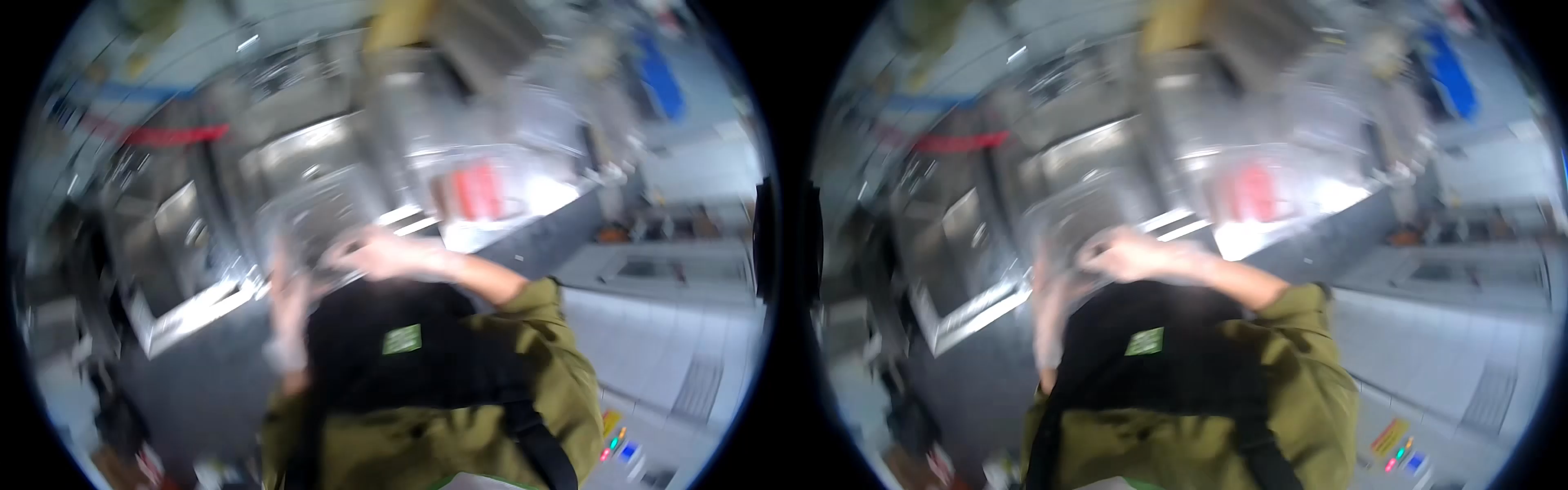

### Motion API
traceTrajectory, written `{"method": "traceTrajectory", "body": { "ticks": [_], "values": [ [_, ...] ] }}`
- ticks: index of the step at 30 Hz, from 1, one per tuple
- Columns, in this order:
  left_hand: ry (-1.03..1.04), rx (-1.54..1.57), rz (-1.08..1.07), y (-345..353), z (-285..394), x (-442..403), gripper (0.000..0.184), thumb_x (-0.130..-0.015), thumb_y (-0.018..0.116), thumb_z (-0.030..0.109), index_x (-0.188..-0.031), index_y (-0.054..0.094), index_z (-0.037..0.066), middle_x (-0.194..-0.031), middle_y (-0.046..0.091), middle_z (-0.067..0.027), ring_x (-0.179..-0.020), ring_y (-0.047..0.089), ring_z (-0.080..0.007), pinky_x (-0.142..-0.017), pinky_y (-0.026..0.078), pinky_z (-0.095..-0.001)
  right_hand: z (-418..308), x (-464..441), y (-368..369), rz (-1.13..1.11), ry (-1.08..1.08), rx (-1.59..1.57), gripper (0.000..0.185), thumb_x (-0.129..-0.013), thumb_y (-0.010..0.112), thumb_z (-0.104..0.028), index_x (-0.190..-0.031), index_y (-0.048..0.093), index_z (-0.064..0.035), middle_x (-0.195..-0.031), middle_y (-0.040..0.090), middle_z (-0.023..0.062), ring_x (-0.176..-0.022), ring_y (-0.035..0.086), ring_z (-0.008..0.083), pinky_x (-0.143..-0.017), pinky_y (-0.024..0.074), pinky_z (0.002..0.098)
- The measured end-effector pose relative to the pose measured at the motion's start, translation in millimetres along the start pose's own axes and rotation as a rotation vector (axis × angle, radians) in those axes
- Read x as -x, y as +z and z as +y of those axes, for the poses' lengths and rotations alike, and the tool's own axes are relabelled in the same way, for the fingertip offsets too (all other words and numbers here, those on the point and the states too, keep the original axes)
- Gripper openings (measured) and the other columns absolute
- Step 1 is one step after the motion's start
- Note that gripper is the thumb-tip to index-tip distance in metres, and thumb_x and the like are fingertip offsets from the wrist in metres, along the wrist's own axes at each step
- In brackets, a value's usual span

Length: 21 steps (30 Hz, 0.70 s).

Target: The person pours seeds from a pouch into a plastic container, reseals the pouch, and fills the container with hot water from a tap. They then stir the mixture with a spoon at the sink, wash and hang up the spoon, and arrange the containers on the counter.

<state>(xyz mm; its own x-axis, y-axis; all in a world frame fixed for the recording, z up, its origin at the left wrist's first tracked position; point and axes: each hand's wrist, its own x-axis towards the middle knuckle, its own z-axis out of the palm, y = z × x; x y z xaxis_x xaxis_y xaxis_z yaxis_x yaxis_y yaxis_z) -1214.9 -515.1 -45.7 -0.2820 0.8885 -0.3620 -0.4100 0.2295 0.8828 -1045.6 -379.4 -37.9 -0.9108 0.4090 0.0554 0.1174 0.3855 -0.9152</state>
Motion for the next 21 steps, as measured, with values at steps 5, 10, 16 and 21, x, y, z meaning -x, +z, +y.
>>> {"method": "traceTrajectory", "body": {
  "ticks": [5,10,16,21],
  "values": [
    [0.17,0.003,-0.087,25,19,1,0.072,-0.086,0.053,0.025,-0.15,0.026,0.004,-0.143,0.045,-0.0133,-0.122,0.055,-0.0278,-0.072,0.06,-0.0317,-35,-5,-35,-0.125,0.063,0.103,0.021,-0.084,0.058,-0.023,-0.083,0.065,-0.0031,-0.079,0.064,0.0195,-0.075,0.062,0.0361,-0.066,0.0476,0.0448],
    [0.035,-0.092,0.053,29,27,3,0.075,-0.087,0.062,0.035,-0.148,0.031,0.006,-0.145,0.043,-0.012,-0.119,0.056,-0.0253,-0.067,0.057,-0.0295,-33,-14,-51,-0.127,0.147,0.395,0.028,-0.081,0.063,-0.026,-0.079,0.069,0.0007,-0.076,0.065,0.0224,-0.077,0.065,0.0403,-0.069,0.0502,0.046],
    [0.157,-0.283,-0.095,-2,-11,-25,0.084,-0.082,0.066,0.038,-0.151,0.026,0.008,-0.153,0.031,-0.0143,-0.125,0.051,-0.0305,-0.068,0.057,-0.0337,-34,-18,-53,-0.105,0.141,0.451,0.027,-0.08,0.064,-0.025,-0.085,0.069,0.0005,-0.079,0.066,0.0231,-0.08,0.064,0.0413,-0.069,0.0501,0.0483],
    [0.13,-0.083,-0.041,-2,-14,-23,0.077,-0.082,0.056,0.026,-0.151,0.026,0.01,-0.153,0.03,-0.0136,-0.126,0.049,-0.0304,-0.071,0.058,-0.0359,2,-16,-33,0.052,0.024,0.32,0.023,-0.08,0.063,-0.024,-0.082,0.068,-0.0024,-0.072,0.064,0.0211,-0.074,0.064,0.0386,-0.066,0.0495,0.0468]
  ]
}}
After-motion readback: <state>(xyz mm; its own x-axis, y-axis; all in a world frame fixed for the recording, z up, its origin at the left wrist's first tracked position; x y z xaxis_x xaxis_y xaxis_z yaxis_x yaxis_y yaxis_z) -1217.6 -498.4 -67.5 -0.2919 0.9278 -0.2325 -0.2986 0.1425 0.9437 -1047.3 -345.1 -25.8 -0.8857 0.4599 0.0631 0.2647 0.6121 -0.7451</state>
